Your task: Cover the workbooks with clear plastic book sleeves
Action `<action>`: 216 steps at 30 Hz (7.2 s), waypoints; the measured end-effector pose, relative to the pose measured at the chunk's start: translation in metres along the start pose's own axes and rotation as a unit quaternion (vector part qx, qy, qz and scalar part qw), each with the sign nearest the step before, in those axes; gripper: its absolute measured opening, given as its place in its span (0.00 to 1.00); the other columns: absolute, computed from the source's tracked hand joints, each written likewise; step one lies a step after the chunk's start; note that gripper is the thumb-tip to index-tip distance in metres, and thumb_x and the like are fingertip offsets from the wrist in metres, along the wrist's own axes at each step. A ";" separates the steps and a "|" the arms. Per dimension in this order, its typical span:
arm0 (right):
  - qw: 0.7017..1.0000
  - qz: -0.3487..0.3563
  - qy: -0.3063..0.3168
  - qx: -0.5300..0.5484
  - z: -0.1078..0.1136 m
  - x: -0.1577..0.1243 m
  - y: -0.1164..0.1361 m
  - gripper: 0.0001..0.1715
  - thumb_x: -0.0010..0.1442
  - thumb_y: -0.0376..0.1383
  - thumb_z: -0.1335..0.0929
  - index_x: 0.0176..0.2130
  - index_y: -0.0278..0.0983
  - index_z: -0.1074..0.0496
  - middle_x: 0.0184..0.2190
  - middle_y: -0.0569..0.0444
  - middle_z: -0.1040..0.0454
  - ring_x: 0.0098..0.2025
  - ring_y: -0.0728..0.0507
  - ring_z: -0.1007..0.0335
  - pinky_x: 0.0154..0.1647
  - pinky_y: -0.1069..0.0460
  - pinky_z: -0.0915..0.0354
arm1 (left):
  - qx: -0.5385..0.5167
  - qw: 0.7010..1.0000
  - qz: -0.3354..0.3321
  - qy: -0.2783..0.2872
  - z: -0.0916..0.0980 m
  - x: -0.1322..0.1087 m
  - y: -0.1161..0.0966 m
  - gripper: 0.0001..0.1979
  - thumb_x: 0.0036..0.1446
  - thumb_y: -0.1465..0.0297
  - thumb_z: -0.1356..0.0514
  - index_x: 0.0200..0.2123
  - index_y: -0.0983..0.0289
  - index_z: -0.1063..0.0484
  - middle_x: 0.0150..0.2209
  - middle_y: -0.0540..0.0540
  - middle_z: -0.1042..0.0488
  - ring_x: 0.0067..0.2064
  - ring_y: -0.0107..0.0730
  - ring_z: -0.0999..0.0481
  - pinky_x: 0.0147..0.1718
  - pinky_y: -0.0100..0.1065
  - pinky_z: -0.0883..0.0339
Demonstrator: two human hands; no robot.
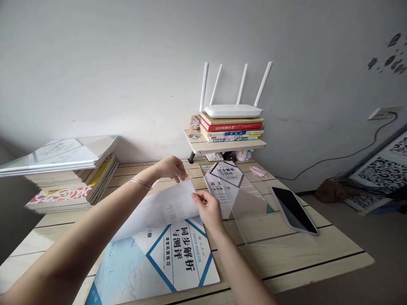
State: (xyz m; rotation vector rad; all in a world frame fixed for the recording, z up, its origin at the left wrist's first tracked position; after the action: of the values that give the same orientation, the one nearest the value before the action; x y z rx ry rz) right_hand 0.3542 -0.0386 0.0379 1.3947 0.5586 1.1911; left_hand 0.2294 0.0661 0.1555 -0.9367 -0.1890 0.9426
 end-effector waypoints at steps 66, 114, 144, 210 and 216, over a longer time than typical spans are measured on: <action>0.960 0.200 -0.146 -0.132 0.019 0.015 0.059 0.13 0.52 0.45 0.33 0.33 0.38 0.33 0.35 0.48 0.28 0.36 0.42 0.32 0.39 0.46 0.36 | -0.464 0.738 -0.047 -0.487 -0.017 -0.182 0.197 0.14 0.37 0.67 0.33 0.26 0.62 0.35 0.26 0.47 0.31 0.29 0.24 0.32 0.29 0.25 0.40; 0.870 0.210 0.321 -0.310 -0.198 0.038 0.184 0.07 0.57 0.37 0.35 0.30 0.40 0.27 0.25 0.59 0.27 0.27 0.50 0.37 0.28 0.55 0.47 | -0.444 0.747 0.004 -0.495 -0.013 -0.160 0.205 0.21 0.38 0.53 0.34 0.22 0.65 0.34 0.20 0.47 0.37 0.24 0.23 0.44 0.24 0.27 0.51; 0.693 0.498 0.178 -0.490 -0.204 -0.116 0.105 0.10 0.58 0.28 0.37 0.41 0.36 0.32 0.30 0.51 0.33 0.30 0.43 0.37 0.27 0.48 0.42 | -0.472 0.835 -0.123 -0.254 0.019 -0.167 0.209 0.13 0.39 0.70 0.31 0.28 0.64 0.33 0.28 0.49 0.28 0.31 0.25 0.31 0.32 0.27 0.39; 0.986 -0.138 -0.074 0.052 0.010 -0.004 -0.004 0.26 0.37 0.53 0.26 0.28 0.37 0.31 0.26 0.54 0.28 0.32 0.44 0.33 0.33 0.52 0.38 | -0.410 0.881 -0.126 -0.199 0.024 -0.155 0.215 0.34 0.41 0.74 0.31 0.55 0.61 0.33 0.41 0.57 0.23 0.39 0.38 0.26 0.31 0.28 0.35; 0.983 -0.133 -0.081 0.100 0.011 0.002 -0.005 0.26 0.33 0.52 0.24 0.24 0.37 0.32 0.25 0.56 0.29 0.32 0.45 0.35 0.33 0.53 0.39 | -0.409 0.877 -0.124 -0.218 0.025 -0.155 0.217 0.35 0.40 0.73 0.31 0.54 0.60 0.33 0.42 0.57 0.23 0.40 0.39 0.26 0.31 0.28 0.34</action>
State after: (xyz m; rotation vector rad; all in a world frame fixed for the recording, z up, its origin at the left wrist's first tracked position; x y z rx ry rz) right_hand 0.3666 -0.0404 0.0360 1.5163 0.7397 0.8173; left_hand -0.0083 0.0157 0.0441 -1.4121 -1.1396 0.8175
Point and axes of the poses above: each hand's wrist, its own x-axis towards the middle knuckle, its own z-axis out of the back of the hand, y = z × x, the point moved 4 cm from there along x, towards the middle knuckle
